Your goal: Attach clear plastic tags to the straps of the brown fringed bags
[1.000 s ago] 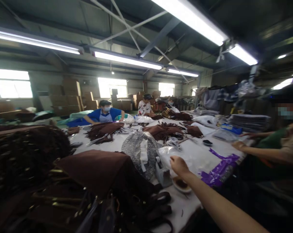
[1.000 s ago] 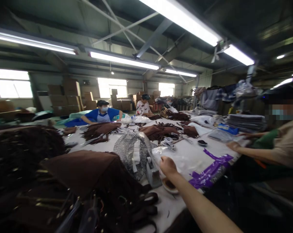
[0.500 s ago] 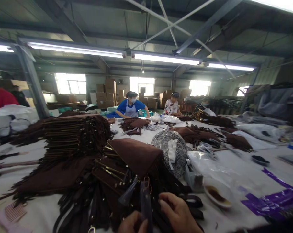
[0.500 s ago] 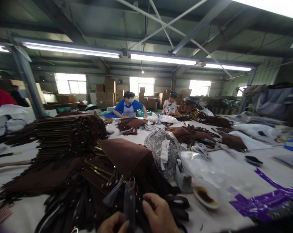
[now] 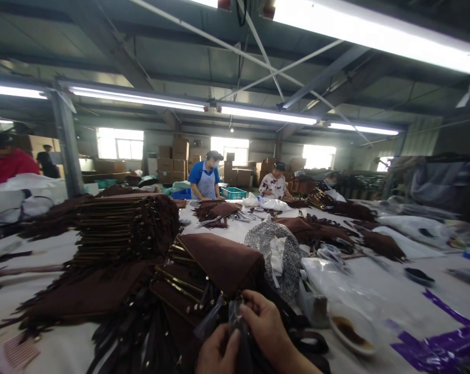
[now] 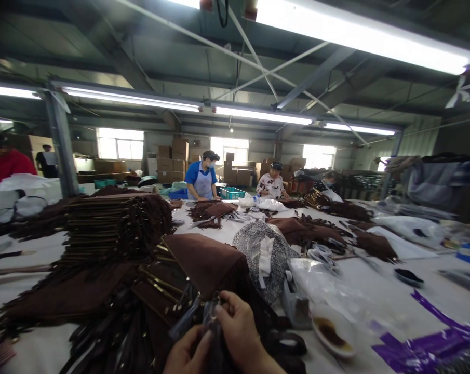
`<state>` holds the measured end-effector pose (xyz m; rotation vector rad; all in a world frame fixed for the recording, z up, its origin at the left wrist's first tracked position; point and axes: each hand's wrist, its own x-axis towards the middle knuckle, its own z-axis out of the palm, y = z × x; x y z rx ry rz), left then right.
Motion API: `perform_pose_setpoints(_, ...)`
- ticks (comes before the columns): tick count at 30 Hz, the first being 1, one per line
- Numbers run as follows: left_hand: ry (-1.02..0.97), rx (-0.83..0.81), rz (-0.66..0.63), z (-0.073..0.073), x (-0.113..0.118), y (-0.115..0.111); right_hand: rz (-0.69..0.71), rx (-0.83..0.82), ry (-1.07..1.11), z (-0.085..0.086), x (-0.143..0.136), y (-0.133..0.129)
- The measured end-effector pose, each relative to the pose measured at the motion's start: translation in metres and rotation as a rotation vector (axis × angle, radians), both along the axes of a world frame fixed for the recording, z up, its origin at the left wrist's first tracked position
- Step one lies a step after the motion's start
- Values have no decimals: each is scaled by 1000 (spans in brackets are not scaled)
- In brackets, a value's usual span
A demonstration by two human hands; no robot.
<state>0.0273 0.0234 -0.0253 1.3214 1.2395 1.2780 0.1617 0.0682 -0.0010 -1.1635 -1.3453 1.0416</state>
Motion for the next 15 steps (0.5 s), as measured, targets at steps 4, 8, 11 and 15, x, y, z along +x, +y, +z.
perform_pose_setpoints(4, 35, -22, 23, 19, 1, 19, 5, 107, -118, 8, 4, -2)
perform_pose_setpoints(8, 46, -39, 80, 17, 6, 28, 10, 147, -175, 14, 8, 2)
perform_pose_setpoints(11, -39, -54, 113, 14, 12, 32, -21, 164, -249, 20, 9, 7)
perform_pose_setpoints(15, -185, -99, 121, 14, 19, 41, -74, 239, -378, 32, 7, 16)
